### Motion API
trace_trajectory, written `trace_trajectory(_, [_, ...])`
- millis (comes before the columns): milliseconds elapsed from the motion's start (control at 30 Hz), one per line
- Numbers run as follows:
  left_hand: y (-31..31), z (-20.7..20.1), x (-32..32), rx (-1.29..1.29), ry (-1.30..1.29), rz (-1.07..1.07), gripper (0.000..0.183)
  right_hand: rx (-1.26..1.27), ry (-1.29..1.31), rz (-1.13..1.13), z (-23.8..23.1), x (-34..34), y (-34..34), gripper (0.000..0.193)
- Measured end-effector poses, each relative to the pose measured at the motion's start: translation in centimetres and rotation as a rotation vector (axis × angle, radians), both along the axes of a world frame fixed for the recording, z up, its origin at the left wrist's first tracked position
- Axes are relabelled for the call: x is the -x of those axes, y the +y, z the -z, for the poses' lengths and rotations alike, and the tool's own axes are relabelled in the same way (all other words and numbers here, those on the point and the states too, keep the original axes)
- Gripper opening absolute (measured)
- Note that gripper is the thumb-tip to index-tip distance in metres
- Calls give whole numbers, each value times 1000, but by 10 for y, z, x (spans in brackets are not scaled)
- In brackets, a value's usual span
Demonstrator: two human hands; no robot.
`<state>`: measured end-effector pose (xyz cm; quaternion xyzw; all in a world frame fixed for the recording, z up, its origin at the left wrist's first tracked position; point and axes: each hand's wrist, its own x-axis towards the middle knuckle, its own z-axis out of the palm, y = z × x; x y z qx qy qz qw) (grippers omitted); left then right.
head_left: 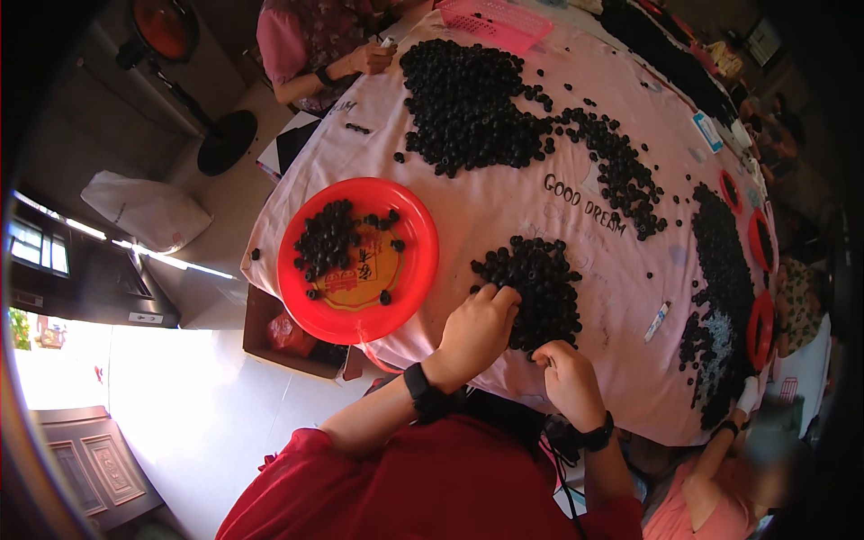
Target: The person is manually sorting small black circular components into piles on a table.
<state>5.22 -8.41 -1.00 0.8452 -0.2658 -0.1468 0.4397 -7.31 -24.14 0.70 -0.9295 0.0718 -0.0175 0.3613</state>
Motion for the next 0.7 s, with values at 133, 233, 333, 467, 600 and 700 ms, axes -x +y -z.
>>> trace_trajectory(133, [-16,14,-13,-46,-353,-44,19,-59,-58,62,-2,1,1,21])
trace_trajectory(233, [-21,24,-16,-92,-360,-19,23,-91,-32,123,-2,5,-2,24])
trace_trajectory(333, [-20,24,-14,-80,-342,-21,23,-106,-30,180,0,6,-2,26])
trace_trajectory(467, [-12,21,-9,-32,-336,-53,22,123,-160,178,11,0,-16,34])
trace_trajectory(600, [0,9,4,27,-262,-77,20,365,-185,157,4,-20,-15,38])
trace_trajectory(700, [14,1,13,76,192,-103,22,424,-196,109,11,-31,-11,46])
